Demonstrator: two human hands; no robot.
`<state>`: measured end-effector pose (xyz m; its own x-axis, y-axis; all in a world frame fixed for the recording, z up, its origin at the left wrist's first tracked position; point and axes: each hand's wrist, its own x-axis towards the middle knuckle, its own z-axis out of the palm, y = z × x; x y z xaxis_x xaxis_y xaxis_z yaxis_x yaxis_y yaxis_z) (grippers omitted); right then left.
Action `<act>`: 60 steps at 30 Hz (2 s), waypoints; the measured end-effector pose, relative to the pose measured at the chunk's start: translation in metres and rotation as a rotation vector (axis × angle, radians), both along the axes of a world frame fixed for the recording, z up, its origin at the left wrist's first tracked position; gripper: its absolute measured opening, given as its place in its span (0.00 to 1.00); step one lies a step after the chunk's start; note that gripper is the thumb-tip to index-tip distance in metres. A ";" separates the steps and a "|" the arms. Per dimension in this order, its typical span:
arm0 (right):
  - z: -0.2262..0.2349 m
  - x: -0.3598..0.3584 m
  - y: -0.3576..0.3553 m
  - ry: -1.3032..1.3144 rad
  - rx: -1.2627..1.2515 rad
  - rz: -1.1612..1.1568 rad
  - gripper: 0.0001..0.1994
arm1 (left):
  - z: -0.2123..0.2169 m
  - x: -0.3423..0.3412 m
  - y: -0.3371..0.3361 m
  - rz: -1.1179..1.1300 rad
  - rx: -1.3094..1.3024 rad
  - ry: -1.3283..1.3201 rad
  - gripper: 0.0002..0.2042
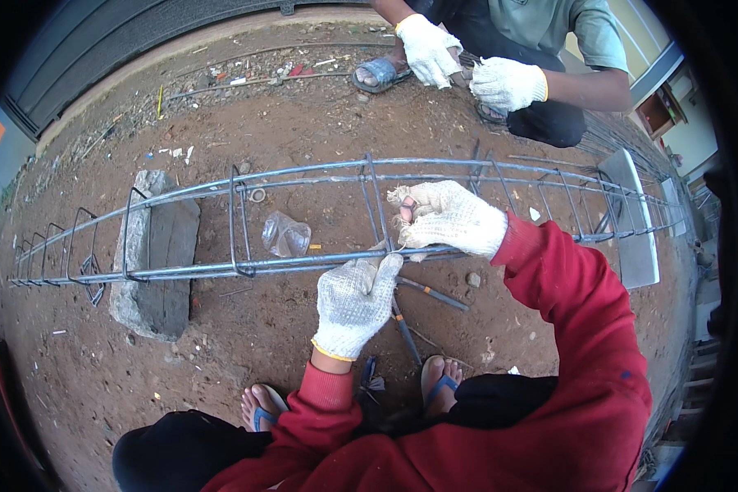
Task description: The person ties wire around intersections of a rebar cage using pliers. They repeatedly wrap and twist wire at multiple joints while another worker assists nearby.
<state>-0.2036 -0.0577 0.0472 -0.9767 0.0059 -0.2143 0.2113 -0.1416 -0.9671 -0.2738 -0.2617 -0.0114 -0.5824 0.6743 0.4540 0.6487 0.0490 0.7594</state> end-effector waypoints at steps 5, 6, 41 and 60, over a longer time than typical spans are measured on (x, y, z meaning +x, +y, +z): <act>0.009 0.010 -0.003 0.170 0.688 0.060 0.13 | -0.002 0.001 0.001 0.013 -0.002 -0.012 0.13; 0.013 0.007 -0.001 0.202 1.034 0.118 0.18 | -0.002 0.001 0.000 0.008 -0.012 0.003 0.13; 0.026 0.033 -0.046 0.797 1.443 0.186 0.19 | 0.078 -0.002 -0.056 -0.265 0.048 -1.298 0.10; 0.040 -0.019 -0.053 0.244 0.092 0.067 0.10 | 0.025 0.021 -0.015 -0.656 0.306 -1.804 0.25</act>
<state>-0.2224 -0.1109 0.0868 -0.9983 -0.0517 0.0262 -0.0240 -0.0440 -0.9987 -0.2531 -0.2765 0.0131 -0.1553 0.9732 -0.1694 -0.9202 -0.0801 0.3832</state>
